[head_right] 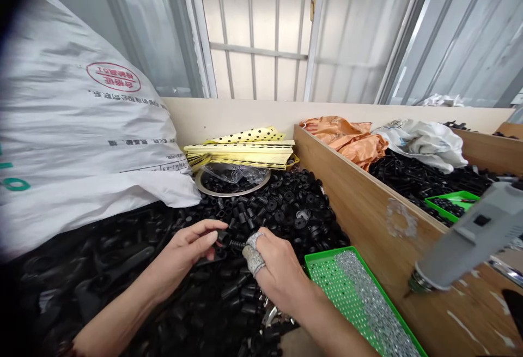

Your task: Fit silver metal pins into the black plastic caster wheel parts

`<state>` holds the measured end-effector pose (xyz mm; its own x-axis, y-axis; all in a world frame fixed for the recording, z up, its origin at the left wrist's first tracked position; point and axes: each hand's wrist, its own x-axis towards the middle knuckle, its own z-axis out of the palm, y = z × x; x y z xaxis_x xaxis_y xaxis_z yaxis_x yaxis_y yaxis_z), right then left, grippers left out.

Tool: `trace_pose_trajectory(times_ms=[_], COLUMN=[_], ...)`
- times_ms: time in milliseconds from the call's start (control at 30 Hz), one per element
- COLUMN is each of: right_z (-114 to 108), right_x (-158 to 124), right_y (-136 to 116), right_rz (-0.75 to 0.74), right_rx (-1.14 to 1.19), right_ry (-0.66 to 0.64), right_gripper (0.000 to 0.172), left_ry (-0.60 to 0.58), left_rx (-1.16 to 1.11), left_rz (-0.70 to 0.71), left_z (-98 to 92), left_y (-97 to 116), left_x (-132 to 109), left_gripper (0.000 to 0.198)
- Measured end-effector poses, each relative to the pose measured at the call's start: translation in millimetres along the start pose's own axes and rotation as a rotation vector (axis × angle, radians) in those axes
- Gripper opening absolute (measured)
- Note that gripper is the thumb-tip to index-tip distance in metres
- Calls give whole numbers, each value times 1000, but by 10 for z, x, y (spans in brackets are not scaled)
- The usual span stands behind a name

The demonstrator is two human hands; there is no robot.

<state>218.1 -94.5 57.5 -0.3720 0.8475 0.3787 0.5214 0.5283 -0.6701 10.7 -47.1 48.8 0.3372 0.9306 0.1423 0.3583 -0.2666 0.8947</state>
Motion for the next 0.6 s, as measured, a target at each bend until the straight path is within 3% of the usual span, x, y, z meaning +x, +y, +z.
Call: trace_pose_trajectory(times_ms=[200,267,400,600], right_z=[10,26,46,183], right_x=[-159,-226,-440,-824], right_y=[-93,-101,-116,41], right_rz=[-107,-144,-176,50], right_rx=[-208,-320,-339,-36], right_ry=[2,-28,-101,-108], right_gripper=[21,20,18,33], left_ry=[-21,-35,-95,-31], left_rx=[-447,-505,-296,97], left_rz=[-142,-155,-32,302], left_z=[231,283,368,400], left_y=[172,217,230,168], left_x=[-291,-357,-523,-772], left_gripper=[31,26,18,14])
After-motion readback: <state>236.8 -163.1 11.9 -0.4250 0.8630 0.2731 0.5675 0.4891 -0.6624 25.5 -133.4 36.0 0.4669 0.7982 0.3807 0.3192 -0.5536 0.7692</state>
